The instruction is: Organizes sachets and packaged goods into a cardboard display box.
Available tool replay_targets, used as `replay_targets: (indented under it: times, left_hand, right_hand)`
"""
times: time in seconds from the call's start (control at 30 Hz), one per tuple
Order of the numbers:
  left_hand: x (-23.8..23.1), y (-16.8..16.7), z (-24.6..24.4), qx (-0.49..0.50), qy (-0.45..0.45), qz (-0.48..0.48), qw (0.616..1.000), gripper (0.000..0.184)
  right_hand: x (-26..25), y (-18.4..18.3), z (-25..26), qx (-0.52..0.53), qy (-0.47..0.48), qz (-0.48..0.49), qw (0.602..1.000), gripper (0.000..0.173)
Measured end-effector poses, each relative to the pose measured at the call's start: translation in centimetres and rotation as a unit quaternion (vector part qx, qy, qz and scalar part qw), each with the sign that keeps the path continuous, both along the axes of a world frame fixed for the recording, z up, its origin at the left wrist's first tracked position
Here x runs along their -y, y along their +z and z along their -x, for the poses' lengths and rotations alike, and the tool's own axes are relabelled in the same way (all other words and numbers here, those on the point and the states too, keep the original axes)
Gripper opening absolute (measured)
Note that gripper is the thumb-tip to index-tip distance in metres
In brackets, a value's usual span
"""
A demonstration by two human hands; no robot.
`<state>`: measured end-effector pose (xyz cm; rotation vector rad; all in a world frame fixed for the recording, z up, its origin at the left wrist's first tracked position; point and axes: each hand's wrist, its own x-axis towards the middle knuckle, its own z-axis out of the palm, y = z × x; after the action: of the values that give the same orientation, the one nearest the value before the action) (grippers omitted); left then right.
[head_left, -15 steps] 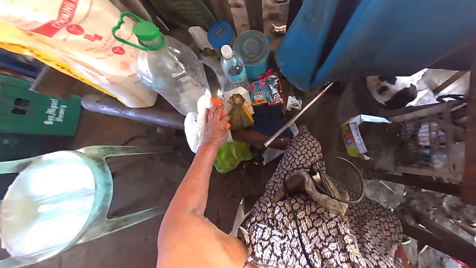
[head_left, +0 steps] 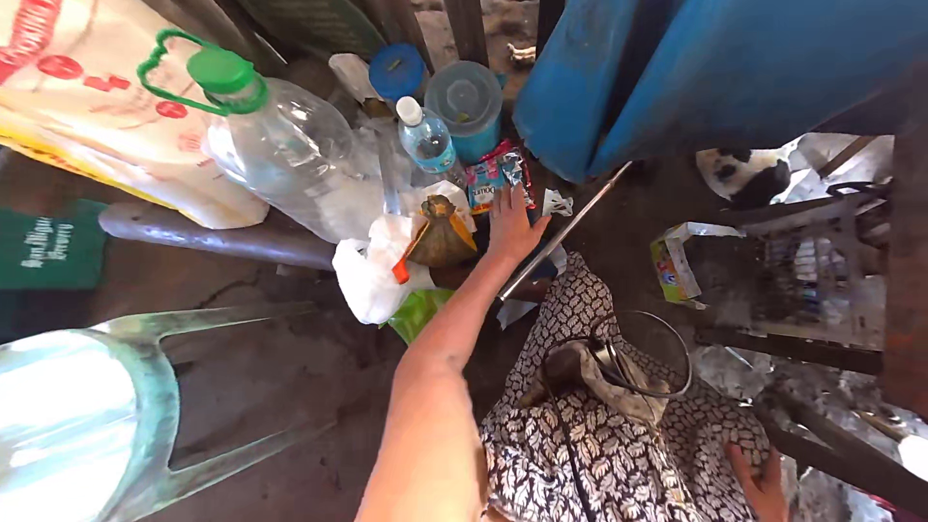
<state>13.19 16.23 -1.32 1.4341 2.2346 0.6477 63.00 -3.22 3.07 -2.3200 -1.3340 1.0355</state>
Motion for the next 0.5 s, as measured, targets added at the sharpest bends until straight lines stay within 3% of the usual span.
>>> replay_targets:
  times: [0.13, 0.2, 0.3, 0.5]
  left_hand:
    - [-5.8, -1.8, 0.4, -0.010, 0.068, 0.149, 0.986, 0.111]
    - [-7.5, -5.2, 0.9, -0.034, 0.143, 0.100, 0.984, 0.118]
    - [-8.8, -5.9, 2.1, -0.009, 0.224, 0.141, 0.964, 0.127]
    - [-8.8, -3.5, 4.2, 0.034, 0.189, 0.184, 0.964, 0.105]
  right_hand:
    - [-0.9, 2.1, 1.8, 0.005, -0.033, 0.038, 0.999, 0.079]
    - [-1.0, 2.3, 2.3, 0.016, -0.055, 0.044, 0.997, 0.078]
    - [-1.1, 2.2, 2.4, 0.027, -0.074, 0.046, 0.996, 0.080]
    - [-0.8, 0.0, 0.4, 0.045, -0.035, 0.025, 0.998, 0.082]
